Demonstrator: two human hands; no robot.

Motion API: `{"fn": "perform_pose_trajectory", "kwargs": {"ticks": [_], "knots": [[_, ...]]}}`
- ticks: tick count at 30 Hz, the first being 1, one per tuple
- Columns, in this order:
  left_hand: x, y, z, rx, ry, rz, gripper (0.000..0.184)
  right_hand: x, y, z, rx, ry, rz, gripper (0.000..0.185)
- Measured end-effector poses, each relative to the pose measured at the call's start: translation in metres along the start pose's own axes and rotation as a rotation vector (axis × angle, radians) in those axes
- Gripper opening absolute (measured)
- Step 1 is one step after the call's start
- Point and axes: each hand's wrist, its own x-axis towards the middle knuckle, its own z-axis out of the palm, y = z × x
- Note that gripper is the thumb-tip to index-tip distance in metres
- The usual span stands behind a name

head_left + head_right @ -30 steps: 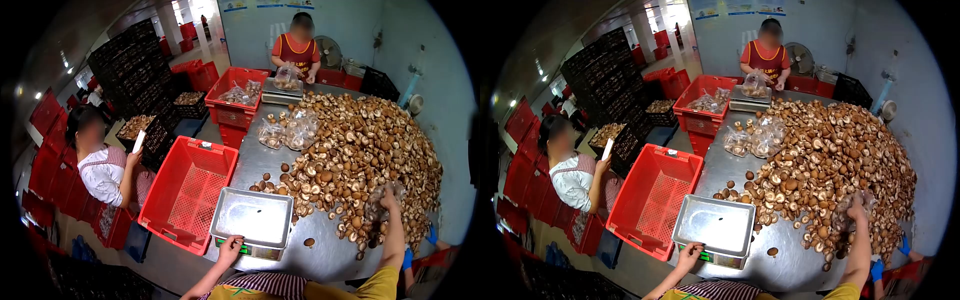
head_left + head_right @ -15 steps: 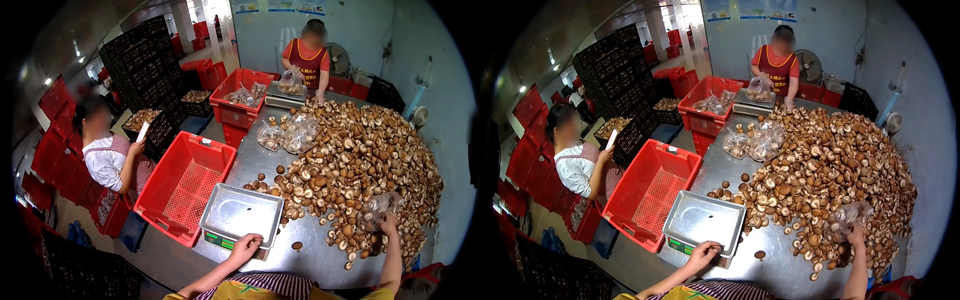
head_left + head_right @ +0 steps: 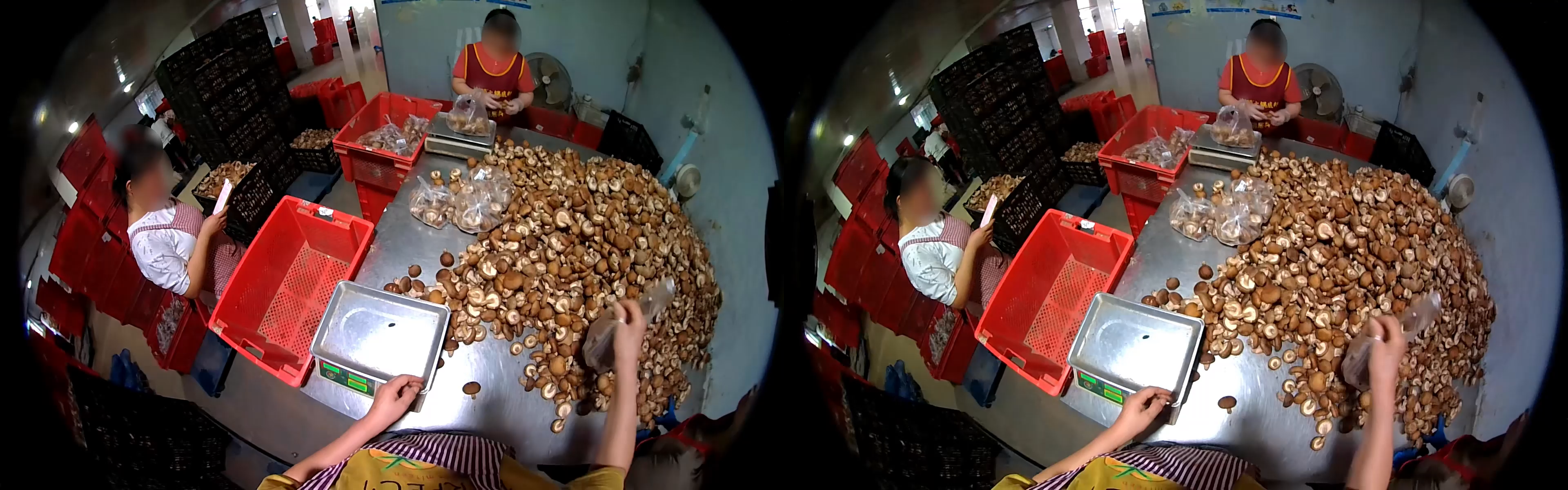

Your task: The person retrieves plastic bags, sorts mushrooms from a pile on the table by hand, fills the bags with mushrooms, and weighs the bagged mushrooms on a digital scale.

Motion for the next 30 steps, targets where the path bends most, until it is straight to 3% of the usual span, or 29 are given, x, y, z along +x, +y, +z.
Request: {"fn": "perform_pose_trajectory", "kwargs": {"ticks": [1,3,5,7,9,13,15,21,24,29,30], "knots": [[0.005,-0.003,0.005,-0.018,-0.007,0.026,0.021,-0.007,-0.033,0.009,0.054,-0.069,-0.033,0.013],[0.015,0.005,0.012,-0.098,-0.019,0.039,0.024,-0.012,-0.069,0.025,0.158,-0.125,-0.327,0.008],[0.022,0.031,0.007,0.006,-0.015,0.022,0.032,-0.024,-0.12,0.033,0.408,-0.175,-0.329,0.006],[0.031,0.031,0.007,-0.185,0.047,-0.034,0.049,-0.03,-0.146,0.043,0.478,-0.154,-0.373,0.005],[0.044,0.025,-0.005,-0.304,0.087,-0.02,0.07,-0.04,-0.162,0.061,0.787,-0.268,-0.193,0.005],[0.051,0.025,-0.045,-0.234,0.287,0.094,0.078,-0.071,-0.171,0.109,0.981,-0.5,-0.037,0.007],[0.049,0.014,-0.06,-0.16,0.37,0.068,0.073,-0.095,-0.167,0.142,1.006,-0.577,0.083,0.007],[0.029,-0.091,-0.084,-0.108,0.484,-0.07,0.063,-0.144,-0.114,0.218,0.634,-0.748,0.047,0.014],[0.019,-0.055,-0.094,-0.19,0.477,-0.075,0.054,-0.144,-0.121,0.211,0.694,-0.656,0.064,0.025],[-0.009,-0.047,-0.11,-0.21,0.525,-0.091,0.039,-0.13,-0.124,0.188,0.503,-0.631,0.107,0.028],[-0.021,-0.046,-0.104,-0.154,0.652,-0.045,0.034,-0.131,-0.116,0.192,0.565,-0.62,0.122,0.026]]}}
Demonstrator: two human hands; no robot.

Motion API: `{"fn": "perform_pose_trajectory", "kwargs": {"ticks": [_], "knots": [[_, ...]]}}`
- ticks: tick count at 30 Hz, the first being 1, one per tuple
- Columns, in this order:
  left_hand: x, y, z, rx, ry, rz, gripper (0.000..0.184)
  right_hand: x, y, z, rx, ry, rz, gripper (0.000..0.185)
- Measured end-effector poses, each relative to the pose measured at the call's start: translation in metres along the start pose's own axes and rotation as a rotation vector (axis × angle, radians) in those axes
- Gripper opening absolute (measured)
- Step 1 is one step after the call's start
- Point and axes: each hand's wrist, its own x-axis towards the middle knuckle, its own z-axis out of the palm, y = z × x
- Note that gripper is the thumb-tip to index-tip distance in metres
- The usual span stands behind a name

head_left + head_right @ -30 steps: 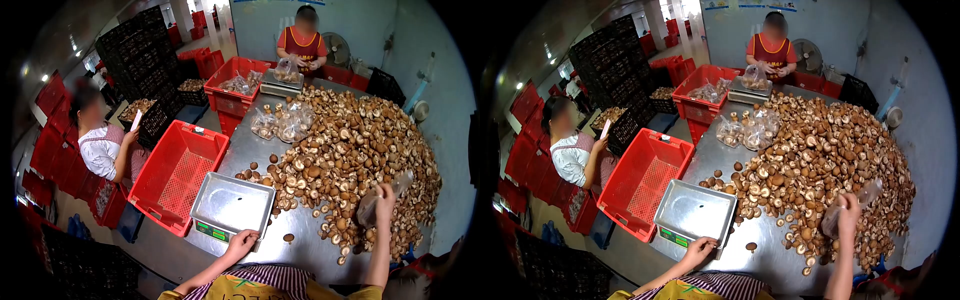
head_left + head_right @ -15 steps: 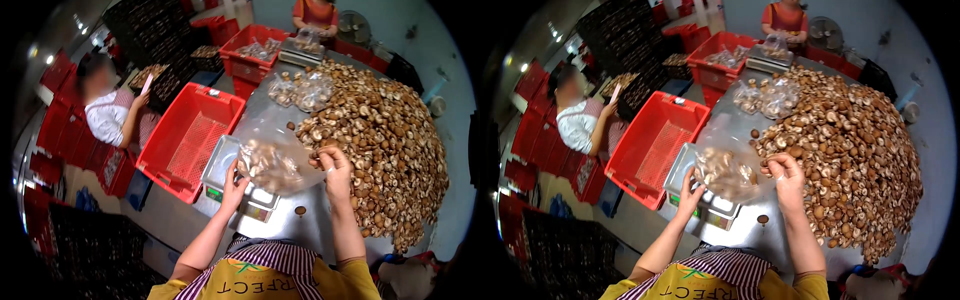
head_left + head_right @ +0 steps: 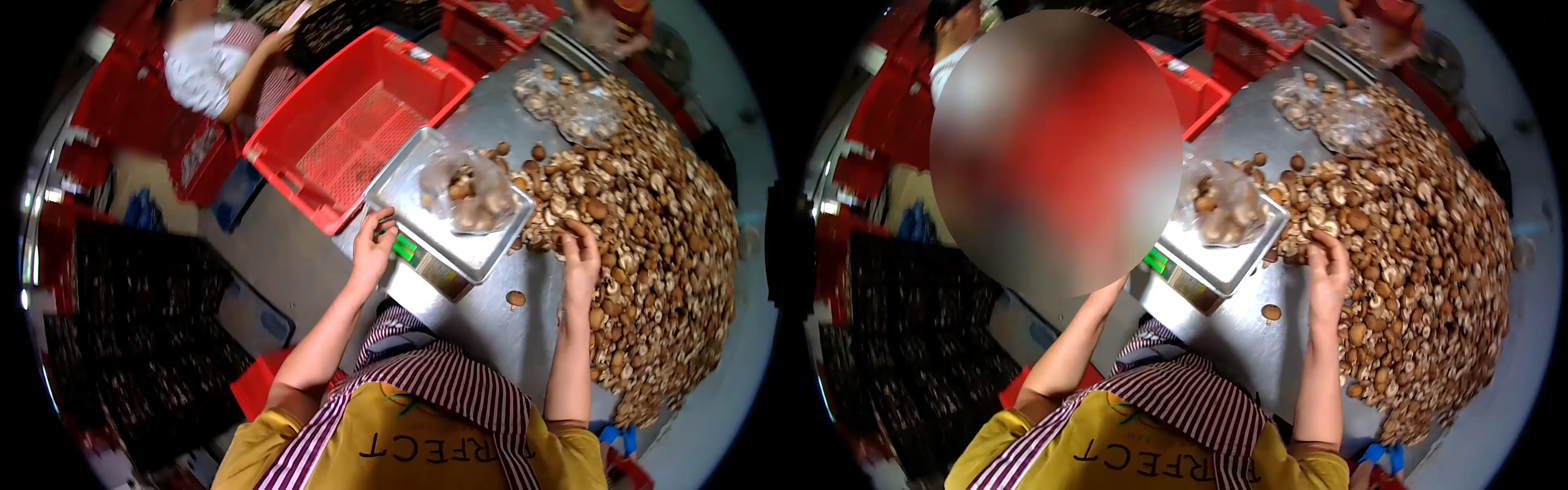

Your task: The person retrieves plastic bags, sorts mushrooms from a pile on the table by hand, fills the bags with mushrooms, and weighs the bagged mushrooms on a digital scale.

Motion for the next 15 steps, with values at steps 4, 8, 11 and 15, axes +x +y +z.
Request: {"fn": "perform_pose_trajectory", "kwargs": {"ticks": [4,8,11,15], "knots": [[-0.04,-0.014,-0.038,0.073,0.239,-0.17,0.022,-0.003,0.015,0.005,0.066,-0.006,0.037,0.023],[-0.079,-0.102,-0.069,0.094,0.395,-0.056,0.02,-0.032,0.021,0.012,0.034,-0.05,-0.009,0.019],[-0.129,-0.195,-0.084,0.518,0.283,-0.099,0.022,-0.07,0.026,0.023,-0.039,-0.098,0.018,0.017],[-0.195,-0.239,-0.099,0.424,0.234,-0.329,0.025,-0.142,0.04,0.085,-0.165,-0.33,0.208,0.013]]}}
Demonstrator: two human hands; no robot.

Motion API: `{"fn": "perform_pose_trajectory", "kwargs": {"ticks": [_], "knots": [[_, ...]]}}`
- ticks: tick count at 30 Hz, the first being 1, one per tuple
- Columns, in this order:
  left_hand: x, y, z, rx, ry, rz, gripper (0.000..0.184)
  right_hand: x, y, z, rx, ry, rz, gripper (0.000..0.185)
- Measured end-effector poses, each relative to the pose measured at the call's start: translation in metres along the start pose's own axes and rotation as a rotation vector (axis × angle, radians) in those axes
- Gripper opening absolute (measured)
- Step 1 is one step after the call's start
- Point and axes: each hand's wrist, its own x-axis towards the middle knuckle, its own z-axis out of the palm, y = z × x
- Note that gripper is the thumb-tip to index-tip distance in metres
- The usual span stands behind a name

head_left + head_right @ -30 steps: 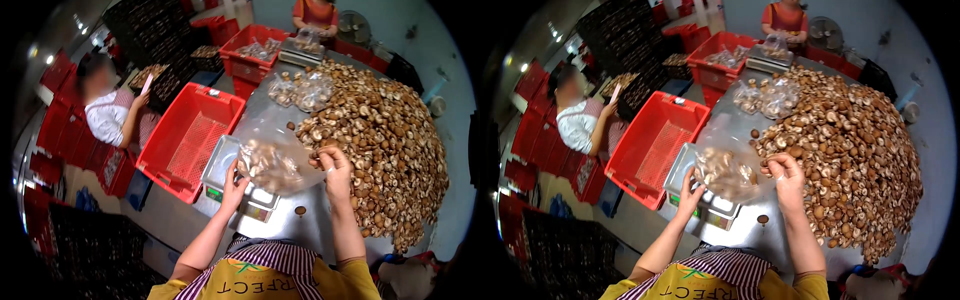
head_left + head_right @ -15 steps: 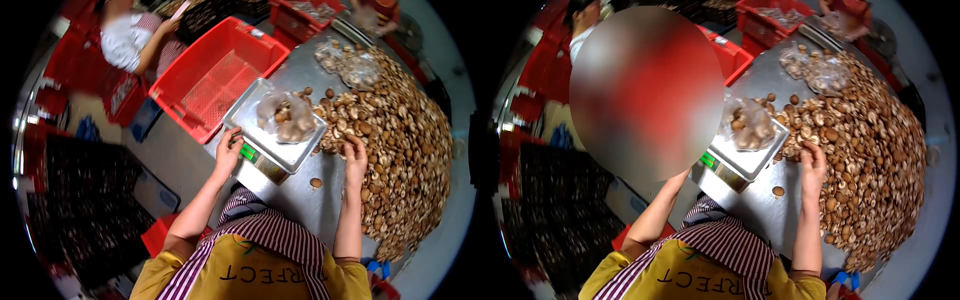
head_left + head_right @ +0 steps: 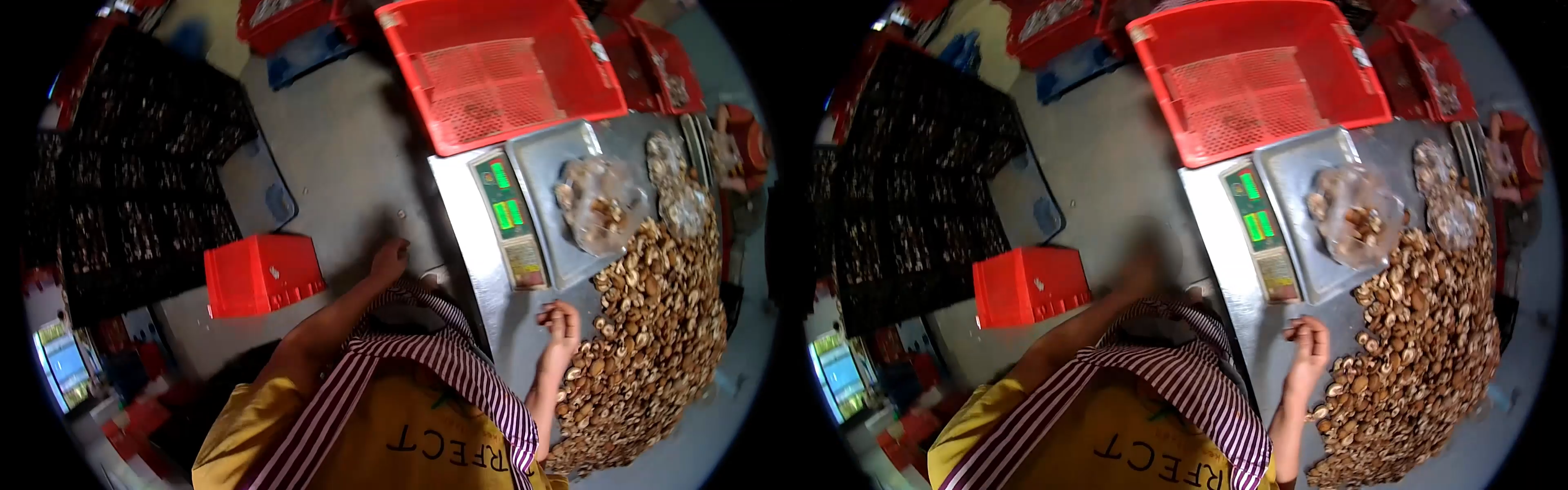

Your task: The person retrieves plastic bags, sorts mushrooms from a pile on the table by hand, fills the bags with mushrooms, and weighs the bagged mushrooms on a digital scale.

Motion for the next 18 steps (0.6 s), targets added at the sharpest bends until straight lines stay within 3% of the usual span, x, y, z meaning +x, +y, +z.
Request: {"fn": "perform_pose_trajectory", "kwargs": {"ticks": [2,3,4,5,8,11,12,14,16,17,18], "knots": [[-0.029,-0.034,-0.005,0.362,-0.309,-0.071,0.032,-0.02,0.022,0.052,-0.038,-0.219,0.186,0.014],[-0.047,-0.072,0.013,0.244,-0.434,-0.272,0.042,-0.028,0.043,0.075,-0.071,-0.33,0.226,0.015],[-0.075,-0.118,0.027,0.221,-0.428,-0.325,0.042,-0.039,0.061,0.098,-0.053,-0.455,0.248,0.015],[-0.099,-0.161,0.045,0.297,-0.559,-0.291,0.046,-0.042,0.09,0.112,-0.079,-0.546,0.263,0.016],[-0.149,-0.163,0.018,0.254,-0.698,-0.43,0.052,-0.045,0.158,0.153,-0.165,-0.645,0.342,0.015],[-0.186,-0.164,-0.02,0.255,-0.665,-0.414,0.057,-0.026,0.235,0.181,-0.1,-0.616,0.463,0.011],[-0.193,-0.16,-0.028,0.239,-0.668,-0.525,0.06,-0.013,0.264,0.187,-0.318,-0.611,0.252,0.009],[-0.201,-0.153,-0.041,0.206,-0.694,-0.649,0.064,0.007,0.315,0.198,-0.109,-0.523,0.332,0.01],[-0.205,-0.153,-0.044,0.24,-0.69,-0.808,0.074,0.031,0.322,0.22,-0.286,-0.317,0.653,0.016],[-0.207,-0.159,-0.04,0.225,-0.703,-0.811,0.074,0.051,0.36,0.213,-0.213,-0.295,0.425,0.014],[-0.209,-0.167,-0.033,0.224,-0.701,-0.84,0.077,0.084,0.414,0.194,0.589,-0.224,0.571,0.011]]}}
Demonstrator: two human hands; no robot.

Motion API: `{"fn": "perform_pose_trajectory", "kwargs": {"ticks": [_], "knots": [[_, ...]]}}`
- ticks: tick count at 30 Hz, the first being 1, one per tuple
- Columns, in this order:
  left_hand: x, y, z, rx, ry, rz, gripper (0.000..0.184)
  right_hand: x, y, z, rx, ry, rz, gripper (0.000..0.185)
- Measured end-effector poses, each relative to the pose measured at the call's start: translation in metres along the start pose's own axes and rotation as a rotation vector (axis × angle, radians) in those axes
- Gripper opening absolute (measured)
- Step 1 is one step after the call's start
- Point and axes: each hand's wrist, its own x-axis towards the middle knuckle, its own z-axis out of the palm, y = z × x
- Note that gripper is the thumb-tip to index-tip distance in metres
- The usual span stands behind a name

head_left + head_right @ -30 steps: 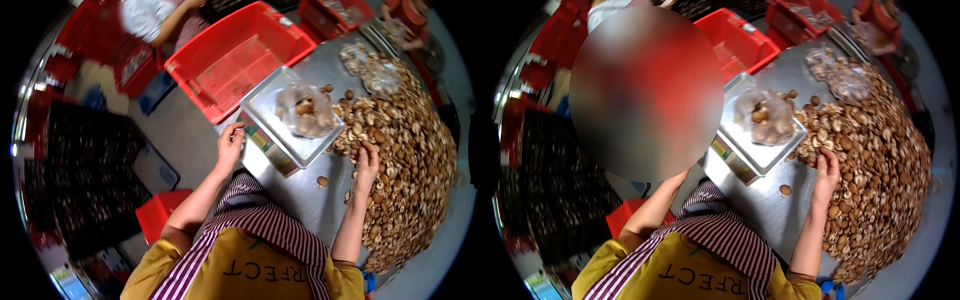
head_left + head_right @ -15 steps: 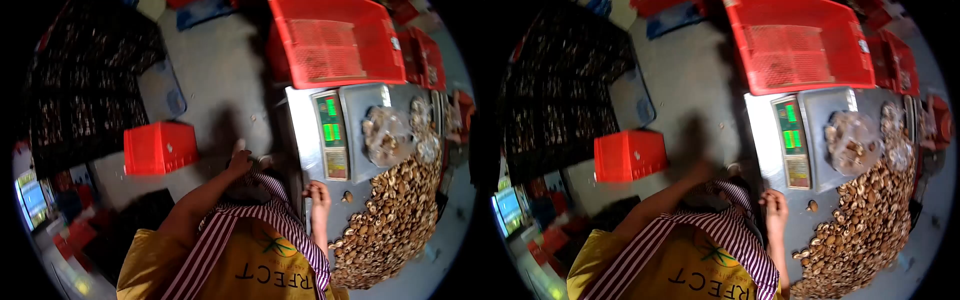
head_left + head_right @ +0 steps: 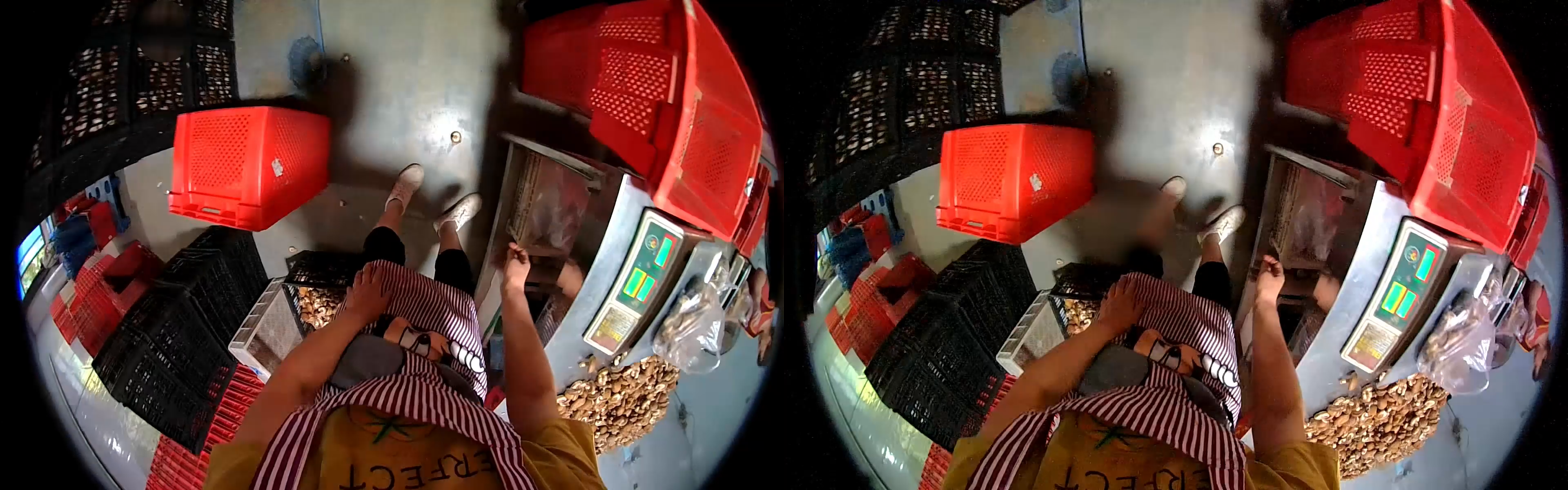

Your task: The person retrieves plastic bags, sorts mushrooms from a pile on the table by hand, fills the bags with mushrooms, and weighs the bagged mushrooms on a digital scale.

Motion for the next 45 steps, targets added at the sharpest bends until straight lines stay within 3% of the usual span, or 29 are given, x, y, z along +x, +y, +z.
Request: {"fn": "perform_pose_trajectory", "kwargs": {"ticks": [2,3,5,6,10,12,14,15,17,18,20,21,23,26,30,33,35,38,39,40,42,43,45], "knots": [[0.011,-0.005,0.005,-0.013,-0.022,-0.022,0.081,0.041,-0.005,-0.018,-0.394,0.178,-0.005,0.012],[0.015,-0.003,0.001,-0.012,-0.022,-0.061,0.083,0.051,-0.008,0.0,-0.406,0.19,-0.011,0.012],[0.032,-0.007,0.007,-0.011,-0.039,-0.094,0.086,0.061,-0.018,0.066,-0.812,0.817,0.156,0.015],[0.042,-0.011,0.014,-0.031,0.01,-0.101,0.087,0.083,-0.019,0.058,-0.816,0.836,0.149,0.015],[0.066,-0.015,0.031,-0.03,0.104,-0.153,0.087,0.14,-0.031,0.035,-0.905,0.733,0.069,0.028],[0.072,-0.026,0.041,-0.058,0.14,-0.074,0.085,0.167,-0.033,0.017,-0.938,0.698,-0.006,0.03],[0.075,-0.026,0.037,-0.022,0.198,-0.05,0.083,0.216,-0.038,-0.041,-1.111,0.699,-0.29,0.038],[0.075,-0.026,0.032,-0.071,0.22,-0.01,0.08,0.224,-0.04,-0.046,-1.113,0.717,-0.293,0.038],[0.079,-0.025,0.026,-0.055,0.255,0.033,0.078,0.236,-0.043,-0.043,-1.583,0.752,-0.65,0.048],[0.082,-0.025,0.027,-0.046,0.301,0.064,0.075,0.236,-0.043,-0.032,-1.589,0.768,-0.645,0.048],[0.089,-0.029,0.031,-0.023,0.358,0.123,0.072,0.234,-0.038,-0.012,-1.776,0.56,-0.725,0.055],[0.091,-0.026,0.026,-0.028,0.342,0.09,0.072,0.244,-0.037,-0.019,-1.784,0.572,-0.716,0.055],[0.093,-0.022,0.016,-0.057,0.316,0.047,0.071,0.273,-0.033,-0.046,-1.678,0.32,-0.421,0.047],[0.102,-0.025,0.009,-0.078,0.384,0.121,0.069,0.311,-0.025,-0.109,-1.438,0.165,-0.365,0.041],[0.114,-0.022,-0.001,-0.059,0.399,0.146,0.064,0.278,-0.02,-0.07,-1.484,0.239,-0.352,0.034],[0.118,-0.019,-0.008,-0.034,0.391,0.171,0.061,0.25,-0.003,-0.041,-1.378,0.463,-0.385,0.038],[0.119,-0.017,-0.013,-0.029,0.366,0.168,0.057,0.265,0.009,-0.06,-1.325,0.618,-0.158,0.048],[0.122,-0.022,-0.011,-0.039,0.388,0.22,0.054,0.249,0.023,-0.072,-1.357,0.514,-0.32,0.05],[0.122,-0.019,-0.011,-0.022,0.37,0.167,0.052,0.216,0.03,-0.032,-1.2,0.467,-0.459,0.049],[0.123,-0.02,-0.011,-0.016,0.369,0.176,0.052,0.205,0.035,-0.031,-1.195,0.477,-0.463,0.049],[0.125,-0.023,-0.009,-0.033,0.357,0.191,0.051,0.197,0.037,-0.031,-1.501,0.495,-0.519,0.049],[0.127,-0.023,-0.009,-0.029,0.361,0.199,0.051,0.202,0.042,-0.045,-1.574,0.453,-0.665,0.045],[0.126,-0.023,-0.01,-0.031,0.353,0.219,0.05,0.205,0.04,-0.06,-1.627,0.455,-0.661,0.044]]}}
